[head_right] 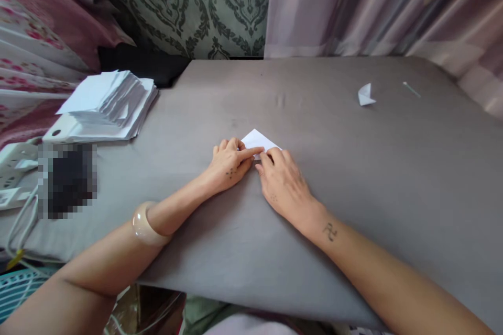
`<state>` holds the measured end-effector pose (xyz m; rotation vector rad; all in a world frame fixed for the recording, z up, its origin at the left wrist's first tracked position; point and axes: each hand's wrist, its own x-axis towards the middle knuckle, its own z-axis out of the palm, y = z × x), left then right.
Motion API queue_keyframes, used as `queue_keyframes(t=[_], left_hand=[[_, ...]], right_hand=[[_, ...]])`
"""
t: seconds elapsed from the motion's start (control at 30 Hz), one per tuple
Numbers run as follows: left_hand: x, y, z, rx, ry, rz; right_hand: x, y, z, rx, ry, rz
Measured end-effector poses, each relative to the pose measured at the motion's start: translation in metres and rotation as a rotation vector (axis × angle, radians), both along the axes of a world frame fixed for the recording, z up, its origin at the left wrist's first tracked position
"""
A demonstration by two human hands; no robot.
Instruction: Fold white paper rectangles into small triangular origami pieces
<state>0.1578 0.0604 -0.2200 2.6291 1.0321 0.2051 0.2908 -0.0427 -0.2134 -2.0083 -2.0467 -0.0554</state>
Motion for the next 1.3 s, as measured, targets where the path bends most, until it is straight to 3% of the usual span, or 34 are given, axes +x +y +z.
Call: queue_keyframes(t=[0.2, 0.43, 0.7, 1.0, 1.3], left_hand=[[0.002, 0.0, -0.002, -0.012, 0.002, 0.041], [-0.004, 0.018, -0.001, -0.096, -0.215, 0.278], [-0.002, 0.029, 0.002, -0.167, -0.303, 0.368], [-0.015, 0.003, 0.01, -0.219, -0.368, 0.291], [-0.014, -0.017, 0.019, -0.352, -0.269, 0.265]], right_hand=[[-0.004, 0.001, 0.001, -0.055, -0.101, -0.049], [-0.004, 0.005, 0.002, -0.047, -0.106, -0.04], [-0.002, 0.008, -0.001, 0.01, -0.036, 0.001], [0.013, 0.021, -0.009, 0.06, 0.188, 0.077], [0.035, 0.036, -0.013, 0.109, 0.376, 0.108]])
